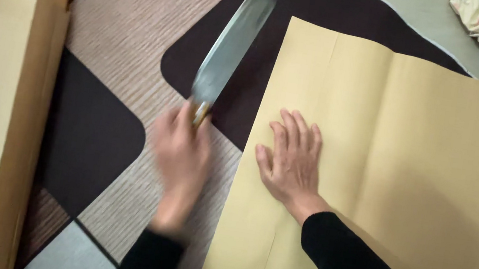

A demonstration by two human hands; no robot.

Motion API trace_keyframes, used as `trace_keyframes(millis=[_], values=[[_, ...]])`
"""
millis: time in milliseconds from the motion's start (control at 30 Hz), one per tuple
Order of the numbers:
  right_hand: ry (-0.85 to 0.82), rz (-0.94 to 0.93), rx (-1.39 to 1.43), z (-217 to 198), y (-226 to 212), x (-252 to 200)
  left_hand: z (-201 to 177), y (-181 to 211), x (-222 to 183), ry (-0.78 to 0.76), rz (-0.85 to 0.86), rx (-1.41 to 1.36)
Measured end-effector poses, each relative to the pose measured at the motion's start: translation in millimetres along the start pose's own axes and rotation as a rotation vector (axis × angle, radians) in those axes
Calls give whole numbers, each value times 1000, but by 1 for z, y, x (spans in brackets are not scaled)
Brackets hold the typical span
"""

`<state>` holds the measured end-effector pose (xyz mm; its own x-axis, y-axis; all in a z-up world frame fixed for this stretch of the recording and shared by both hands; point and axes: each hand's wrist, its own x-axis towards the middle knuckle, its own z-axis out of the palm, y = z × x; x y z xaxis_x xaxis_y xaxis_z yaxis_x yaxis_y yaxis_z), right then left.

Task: Cutting long strips of yellow paper using a knife and folding them

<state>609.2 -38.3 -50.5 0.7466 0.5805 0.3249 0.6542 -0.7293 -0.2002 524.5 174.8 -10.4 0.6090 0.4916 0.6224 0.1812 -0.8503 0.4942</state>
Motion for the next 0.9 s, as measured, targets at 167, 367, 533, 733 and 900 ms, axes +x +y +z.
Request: trace_keyframes(millis=[167, 367, 533, 733, 900], values=[[83, -37, -86, -13, -8, 3, -157, -53, -132, -181, 56, 282], [-106, -31, -287, -6, -21, -4, -170, -55, -144, -127, 121, 487], [-270, -39, -204, -78, -62, -62, -166, -63, -150, -80, 139, 509], [-524, -215, -136, -161, -108, -206, -160, -25, -176, -207, 84, 609], [-862, -46, 65, -183, -131, -253, -120, 34, -251, -610, -335, 226]])
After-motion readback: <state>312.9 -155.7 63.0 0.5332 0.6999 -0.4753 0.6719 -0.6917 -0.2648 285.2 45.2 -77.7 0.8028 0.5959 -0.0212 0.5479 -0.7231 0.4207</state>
